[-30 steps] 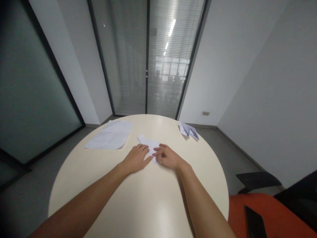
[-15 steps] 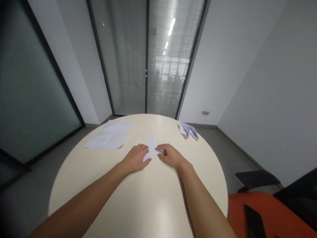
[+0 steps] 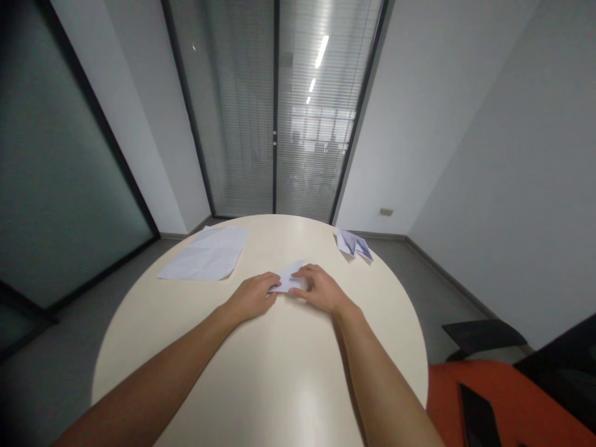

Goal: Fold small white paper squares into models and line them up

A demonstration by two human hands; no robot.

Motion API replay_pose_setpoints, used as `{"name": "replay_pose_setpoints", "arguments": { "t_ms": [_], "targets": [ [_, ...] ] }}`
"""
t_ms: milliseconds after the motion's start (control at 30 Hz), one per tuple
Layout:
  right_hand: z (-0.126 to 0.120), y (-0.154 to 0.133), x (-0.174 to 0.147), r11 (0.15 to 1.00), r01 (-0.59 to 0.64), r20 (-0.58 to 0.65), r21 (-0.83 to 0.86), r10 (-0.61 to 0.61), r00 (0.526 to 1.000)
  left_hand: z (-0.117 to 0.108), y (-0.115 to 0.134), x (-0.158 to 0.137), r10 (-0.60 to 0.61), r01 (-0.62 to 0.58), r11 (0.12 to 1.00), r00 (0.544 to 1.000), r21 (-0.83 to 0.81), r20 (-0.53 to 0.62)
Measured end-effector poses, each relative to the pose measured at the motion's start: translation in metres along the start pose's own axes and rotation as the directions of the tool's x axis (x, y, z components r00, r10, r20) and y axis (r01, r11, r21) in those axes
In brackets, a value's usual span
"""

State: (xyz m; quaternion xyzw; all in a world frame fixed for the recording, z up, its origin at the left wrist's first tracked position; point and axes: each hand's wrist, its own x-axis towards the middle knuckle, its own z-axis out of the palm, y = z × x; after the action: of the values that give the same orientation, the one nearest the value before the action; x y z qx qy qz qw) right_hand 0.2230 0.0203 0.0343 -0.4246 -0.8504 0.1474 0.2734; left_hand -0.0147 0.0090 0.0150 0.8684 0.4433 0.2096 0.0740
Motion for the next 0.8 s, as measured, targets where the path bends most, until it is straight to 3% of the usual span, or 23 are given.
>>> {"name": "replay_pose_setpoints", "arguments": {
  "t_ms": [200,367,533,800],
  "targets": [
    [0.008,0.015,-0.004,0.997,0.010,0.046,-0.076,-0.006,0.999,0.000,-0.004,0.001,-0.035,0.027,0.987,0.998,-0.160,-0.045],
    [0.010,0.028,-0.002,0.983,-0.053,-0.026,-0.177,0.049,0.998,0.001,-0.006,0.002,-0.018,0.007,0.977,0.999,-0.214,-0.050],
    [0.005,0.033,0.000,0.979,0.002,-0.075,-0.205,-0.018,0.997,0.000,-0.009,0.002,-0.061,0.042,0.980,0.994,-0.195,-0.093],
    [0.001,0.025,0.001,0.987,-0.153,-0.143,-0.056,0.144,0.979,-0.004,-0.015,0.005,-0.249,0.212,0.958,0.949,-0.194,-0.194]
  ]
}}
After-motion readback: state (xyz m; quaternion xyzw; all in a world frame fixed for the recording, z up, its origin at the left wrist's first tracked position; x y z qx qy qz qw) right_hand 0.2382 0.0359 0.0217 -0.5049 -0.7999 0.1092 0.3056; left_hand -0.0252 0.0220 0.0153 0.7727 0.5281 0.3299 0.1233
